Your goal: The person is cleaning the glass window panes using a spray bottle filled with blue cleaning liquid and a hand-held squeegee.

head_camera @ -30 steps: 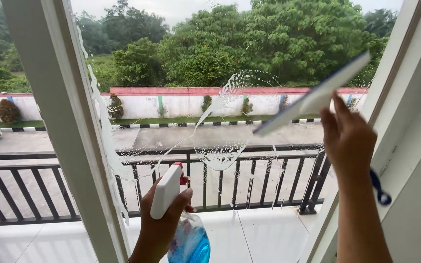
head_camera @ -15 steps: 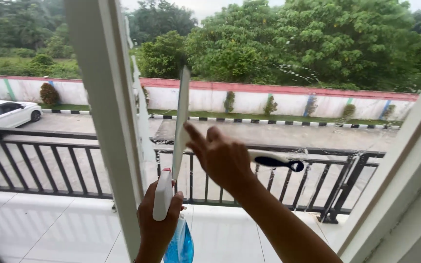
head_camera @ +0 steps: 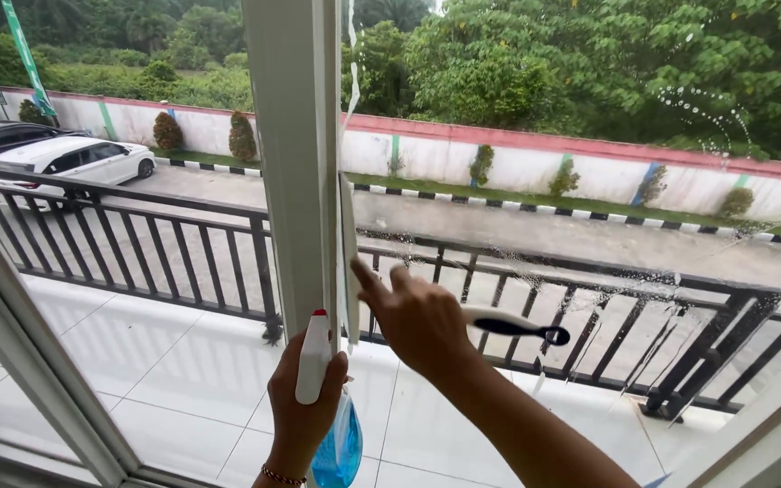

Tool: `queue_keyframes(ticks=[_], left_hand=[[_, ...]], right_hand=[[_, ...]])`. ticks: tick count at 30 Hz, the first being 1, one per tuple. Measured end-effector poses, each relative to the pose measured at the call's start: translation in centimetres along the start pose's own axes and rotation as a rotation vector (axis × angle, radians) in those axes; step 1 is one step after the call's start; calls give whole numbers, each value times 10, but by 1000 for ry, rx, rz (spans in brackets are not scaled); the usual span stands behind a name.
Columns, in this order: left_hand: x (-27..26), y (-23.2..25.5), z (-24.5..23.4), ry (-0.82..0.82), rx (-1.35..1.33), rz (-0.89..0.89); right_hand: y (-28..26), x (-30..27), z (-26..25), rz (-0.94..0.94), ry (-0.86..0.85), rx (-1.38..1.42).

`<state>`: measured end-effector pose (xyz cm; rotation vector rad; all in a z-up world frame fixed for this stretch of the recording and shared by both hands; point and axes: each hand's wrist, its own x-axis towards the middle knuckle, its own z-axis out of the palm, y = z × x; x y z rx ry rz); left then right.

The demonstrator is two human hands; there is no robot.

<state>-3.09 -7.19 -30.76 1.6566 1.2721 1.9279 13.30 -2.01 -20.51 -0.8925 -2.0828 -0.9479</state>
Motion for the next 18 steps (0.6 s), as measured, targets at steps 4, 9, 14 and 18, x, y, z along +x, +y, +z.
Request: queue_keyframes(ticks=[4,9,14,18], left_hand=[[-4,5,10,-59,25,-38],[-5,29,50,-152,99,120],[-28,37,78,-265,-42,114],[-38,51,115,-358,-166,108]], right_hand=[[58,-85,-12,60,-31,-18],[158,-136,-120,271,25,-432],[121,-225,-86,376,-33,-365],[106,-215,-72,238,-60,-216]])
